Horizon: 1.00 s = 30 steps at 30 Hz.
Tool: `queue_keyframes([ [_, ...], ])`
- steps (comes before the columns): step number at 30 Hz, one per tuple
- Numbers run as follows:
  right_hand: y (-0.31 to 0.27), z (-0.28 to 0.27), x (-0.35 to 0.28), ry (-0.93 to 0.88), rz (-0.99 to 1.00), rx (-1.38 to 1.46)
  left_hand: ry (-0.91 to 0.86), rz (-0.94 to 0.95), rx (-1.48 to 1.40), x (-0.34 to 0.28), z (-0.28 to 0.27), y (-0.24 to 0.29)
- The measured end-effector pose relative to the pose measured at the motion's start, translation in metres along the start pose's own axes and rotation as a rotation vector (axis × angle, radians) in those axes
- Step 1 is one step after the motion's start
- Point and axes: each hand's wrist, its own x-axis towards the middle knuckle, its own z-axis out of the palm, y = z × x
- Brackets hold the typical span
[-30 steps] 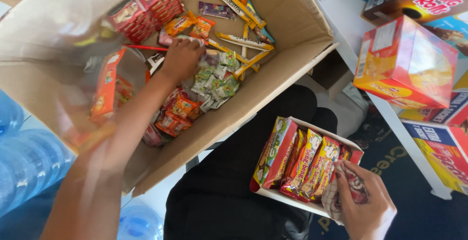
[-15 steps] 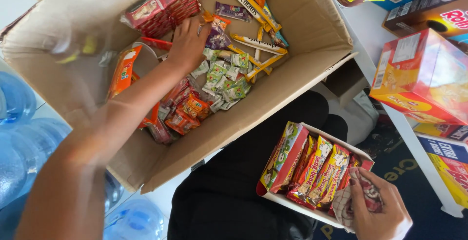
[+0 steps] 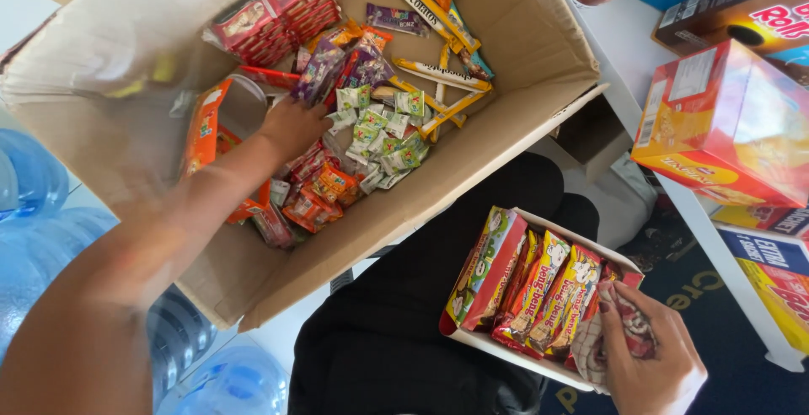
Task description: The person sorts and organizes various snacks and candies from a large box into smaller containers.
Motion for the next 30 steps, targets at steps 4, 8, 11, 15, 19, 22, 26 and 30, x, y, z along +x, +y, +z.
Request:
queue_keyframes([
  [4, 0.008, -0.002, -0.005, 0.019, -0.007, 0.018, -0.058, 0.02, -0.08, 0.015, 0.019, -0.022],
  [8, 0.012, -0.003, -0.008, 0.01, 0.053, 0.014, -0.021, 0.062, 0.029, 0.012, 0.001, -0.02],
  [11, 0.019, 0.002, -0.009, -0.003, 0.067, 0.002, -0.042, 0.111, 0.049, -0.001, -0.032, -0.001],
  [15, 0.024, 0.006, -0.009, -0.002, 0.033, 0.006, -0.194, 0.164, 0.101, -0.005, -0.033, 0.019],
  [19, 0.011, 0.001, -0.008, 0.037, 0.006, 0.037, -0.167, 0.179, 0.175, 0.012, 0.004, 0.021],
  [22, 0.011, 0.003, -0.006, 0.037, 0.018, 0.042, -0.095, 0.175, 0.202, 0.016, 0.015, 0.017],
  [26, 0.011, 0.004, -0.011, 0.049, 0.048, 0.064, -0.083, 0.209, 0.165, 0.012, 0.004, 0.016],
  [30, 0.016, 0.002, -0.013, 0.036, 0.135, 0.088, -0.016, 0.193, 0.078, 0.014, 0.024, 0.005],
])
